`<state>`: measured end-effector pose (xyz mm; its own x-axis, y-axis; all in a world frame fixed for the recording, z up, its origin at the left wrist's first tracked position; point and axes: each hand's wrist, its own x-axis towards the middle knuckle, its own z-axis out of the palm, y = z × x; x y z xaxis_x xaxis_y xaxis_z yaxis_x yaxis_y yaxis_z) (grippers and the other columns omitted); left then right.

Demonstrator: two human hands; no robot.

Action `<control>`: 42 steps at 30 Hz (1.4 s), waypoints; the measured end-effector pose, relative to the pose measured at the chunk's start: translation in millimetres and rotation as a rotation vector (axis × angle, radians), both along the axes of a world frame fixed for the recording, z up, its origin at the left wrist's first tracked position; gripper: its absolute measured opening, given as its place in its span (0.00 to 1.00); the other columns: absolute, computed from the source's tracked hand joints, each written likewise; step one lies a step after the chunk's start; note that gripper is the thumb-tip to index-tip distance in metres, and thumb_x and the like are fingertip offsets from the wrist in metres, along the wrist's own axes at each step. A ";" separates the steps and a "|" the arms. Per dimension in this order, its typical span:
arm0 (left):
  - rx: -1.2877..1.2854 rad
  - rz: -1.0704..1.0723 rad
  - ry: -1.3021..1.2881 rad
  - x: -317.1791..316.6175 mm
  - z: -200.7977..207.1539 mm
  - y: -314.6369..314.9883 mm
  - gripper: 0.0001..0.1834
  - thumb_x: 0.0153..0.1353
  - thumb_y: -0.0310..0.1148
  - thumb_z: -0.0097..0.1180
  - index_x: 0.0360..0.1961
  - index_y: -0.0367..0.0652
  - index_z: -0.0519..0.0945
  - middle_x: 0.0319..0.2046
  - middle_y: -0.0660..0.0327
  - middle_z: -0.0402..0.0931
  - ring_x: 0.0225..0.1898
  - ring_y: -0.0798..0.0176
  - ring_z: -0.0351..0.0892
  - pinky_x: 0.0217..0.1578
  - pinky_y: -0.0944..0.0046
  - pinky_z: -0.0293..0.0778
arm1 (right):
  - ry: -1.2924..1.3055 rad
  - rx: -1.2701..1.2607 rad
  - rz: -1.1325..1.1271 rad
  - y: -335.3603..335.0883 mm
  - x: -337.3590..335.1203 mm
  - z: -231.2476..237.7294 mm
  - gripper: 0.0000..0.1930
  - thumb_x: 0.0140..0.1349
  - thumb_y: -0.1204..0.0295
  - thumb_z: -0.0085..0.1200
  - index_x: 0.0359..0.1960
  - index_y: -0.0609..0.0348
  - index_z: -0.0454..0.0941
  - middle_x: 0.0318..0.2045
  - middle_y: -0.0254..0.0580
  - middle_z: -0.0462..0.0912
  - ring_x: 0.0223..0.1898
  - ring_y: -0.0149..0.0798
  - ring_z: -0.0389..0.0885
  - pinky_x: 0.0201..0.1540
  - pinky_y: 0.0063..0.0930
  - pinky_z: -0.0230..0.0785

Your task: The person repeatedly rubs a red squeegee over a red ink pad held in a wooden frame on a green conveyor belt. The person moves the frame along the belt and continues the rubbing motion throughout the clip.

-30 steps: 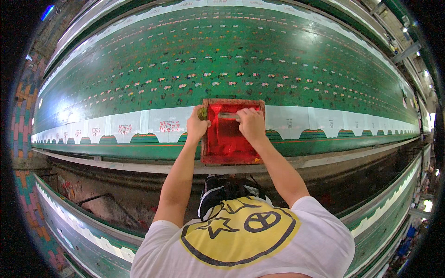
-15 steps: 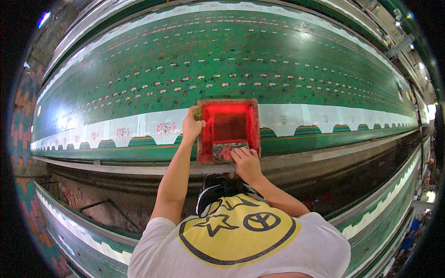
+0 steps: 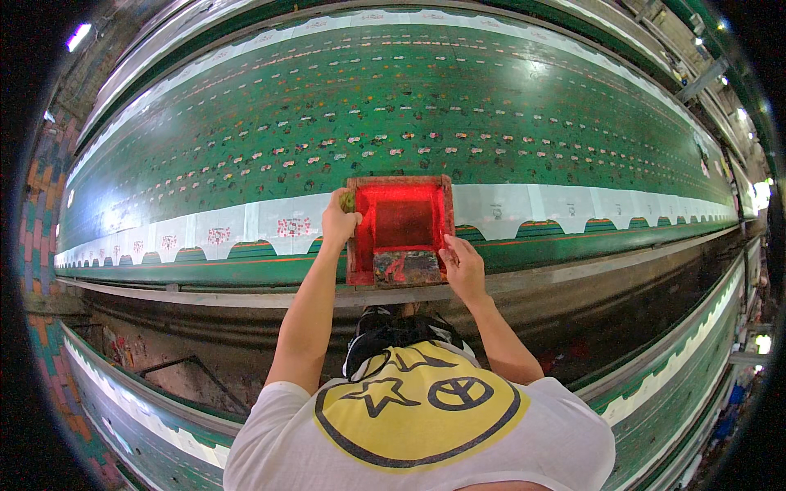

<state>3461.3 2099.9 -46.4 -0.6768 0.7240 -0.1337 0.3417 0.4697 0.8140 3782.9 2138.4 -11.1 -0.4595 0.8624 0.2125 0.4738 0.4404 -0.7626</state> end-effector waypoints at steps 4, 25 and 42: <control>-0.006 0.005 -0.004 -3.0 -5.6 0.2 0.40 0.41 0.27 0.68 0.62 0.53 0.75 0.41 0.47 0.86 0.45 0.43 0.86 0.46 0.49 0.80 | 0.051 -0.128 -0.098 3.7 2.5 -5.4 0.20 0.72 0.64 0.60 0.61 0.61 0.79 0.51 0.47 0.86 0.47 0.46 0.87 0.49 0.40 0.78; -0.008 -0.052 0.004 -3.4 -3.4 -2.0 0.42 0.44 0.29 0.70 0.65 0.55 0.72 0.50 0.47 0.85 0.53 0.39 0.84 0.53 0.46 0.78 | -0.350 -0.330 -0.217 -6.3 5.1 -39.8 0.32 0.75 0.49 0.52 0.58 0.73 0.78 0.54 0.62 0.81 0.56 0.62 0.79 0.59 0.49 0.71; 0.240 -0.019 -0.305 25.9 7.4 13.5 0.40 0.41 0.16 0.64 0.62 0.46 0.74 0.47 0.61 0.80 0.49 0.61 0.79 0.52 0.61 0.76 | -0.216 -0.303 -0.225 20.7 35.5 -21.8 0.31 0.67 0.44 0.60 0.39 0.69 0.85 0.38 0.57 0.85 0.41 0.60 0.84 0.45 0.47 0.75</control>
